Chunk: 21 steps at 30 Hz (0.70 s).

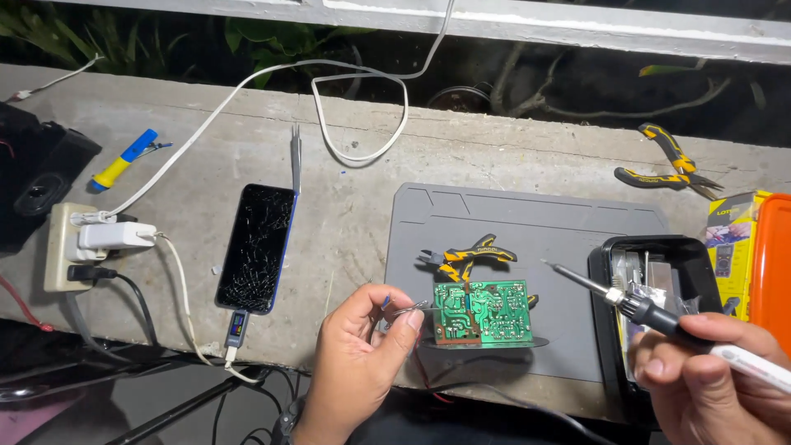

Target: Soldering wires onto a printed circuit board at a repair bench.

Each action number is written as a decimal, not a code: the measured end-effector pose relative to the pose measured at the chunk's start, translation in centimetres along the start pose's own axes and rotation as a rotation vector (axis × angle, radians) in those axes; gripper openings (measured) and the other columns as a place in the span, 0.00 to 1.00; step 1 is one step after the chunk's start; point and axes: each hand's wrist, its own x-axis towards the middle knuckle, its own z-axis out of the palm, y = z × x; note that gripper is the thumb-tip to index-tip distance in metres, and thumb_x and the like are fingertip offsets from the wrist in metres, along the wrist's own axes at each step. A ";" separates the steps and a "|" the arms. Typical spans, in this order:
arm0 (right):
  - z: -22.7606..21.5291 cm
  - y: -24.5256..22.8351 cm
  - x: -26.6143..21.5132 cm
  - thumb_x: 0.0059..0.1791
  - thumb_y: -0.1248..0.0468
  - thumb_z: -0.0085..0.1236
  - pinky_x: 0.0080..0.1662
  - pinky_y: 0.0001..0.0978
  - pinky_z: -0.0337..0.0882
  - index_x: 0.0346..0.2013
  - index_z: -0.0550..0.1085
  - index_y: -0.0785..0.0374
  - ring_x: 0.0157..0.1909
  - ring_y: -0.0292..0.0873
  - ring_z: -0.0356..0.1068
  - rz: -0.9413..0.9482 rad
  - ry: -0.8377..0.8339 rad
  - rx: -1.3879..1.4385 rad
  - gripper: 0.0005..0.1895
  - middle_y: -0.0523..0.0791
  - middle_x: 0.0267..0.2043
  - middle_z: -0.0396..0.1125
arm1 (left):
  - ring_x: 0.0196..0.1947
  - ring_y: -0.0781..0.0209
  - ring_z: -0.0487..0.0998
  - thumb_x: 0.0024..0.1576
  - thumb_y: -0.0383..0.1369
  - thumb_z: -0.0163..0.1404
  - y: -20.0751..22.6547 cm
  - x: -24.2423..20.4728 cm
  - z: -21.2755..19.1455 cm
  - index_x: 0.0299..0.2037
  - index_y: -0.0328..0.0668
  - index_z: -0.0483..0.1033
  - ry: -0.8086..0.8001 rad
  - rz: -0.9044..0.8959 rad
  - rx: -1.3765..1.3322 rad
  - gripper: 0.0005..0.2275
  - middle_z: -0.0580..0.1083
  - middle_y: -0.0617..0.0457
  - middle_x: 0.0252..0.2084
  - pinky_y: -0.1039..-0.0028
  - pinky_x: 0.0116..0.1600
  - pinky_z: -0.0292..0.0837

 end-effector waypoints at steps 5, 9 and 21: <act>2.1 1.0 3.2 0.67 0.50 0.64 0.41 0.27 0.85 0.67 0.79 0.55 0.54 0.42 0.72 -0.111 -0.044 0.114 0.19 0.48 0.46 0.72 | 0.39 0.68 0.79 0.64 0.26 0.64 0.1 0.2 0.4 0.44 0.39 0.84 0.000 0.042 0.015 0.03 0.82 0.54 0.40 0.78 0.40 0.75; 1.7 2.2 3.1 0.63 0.59 0.63 0.48 0.29 0.90 0.65 0.79 0.66 0.59 0.52 0.81 0.005 0.098 0.157 0.18 0.59 0.64 0.74 | 0.34 0.67 0.80 0.63 0.23 0.65 0.0 0.4 1.2 0.42 0.36 0.82 0.047 0.020 -0.062 0.04 0.80 0.51 0.35 0.78 0.36 0.78; 2.9 1.7 3.3 0.62 0.60 0.53 0.52 0.36 0.76 0.53 0.76 0.66 0.43 0.47 0.72 0.063 0.069 0.098 0.12 0.51 0.42 0.72 | 0.40 0.70 0.78 0.62 0.23 0.64 -0.6 0.0 1.1 0.43 0.41 0.81 0.070 0.098 0.049 0.06 0.79 0.54 0.41 0.82 0.34 0.73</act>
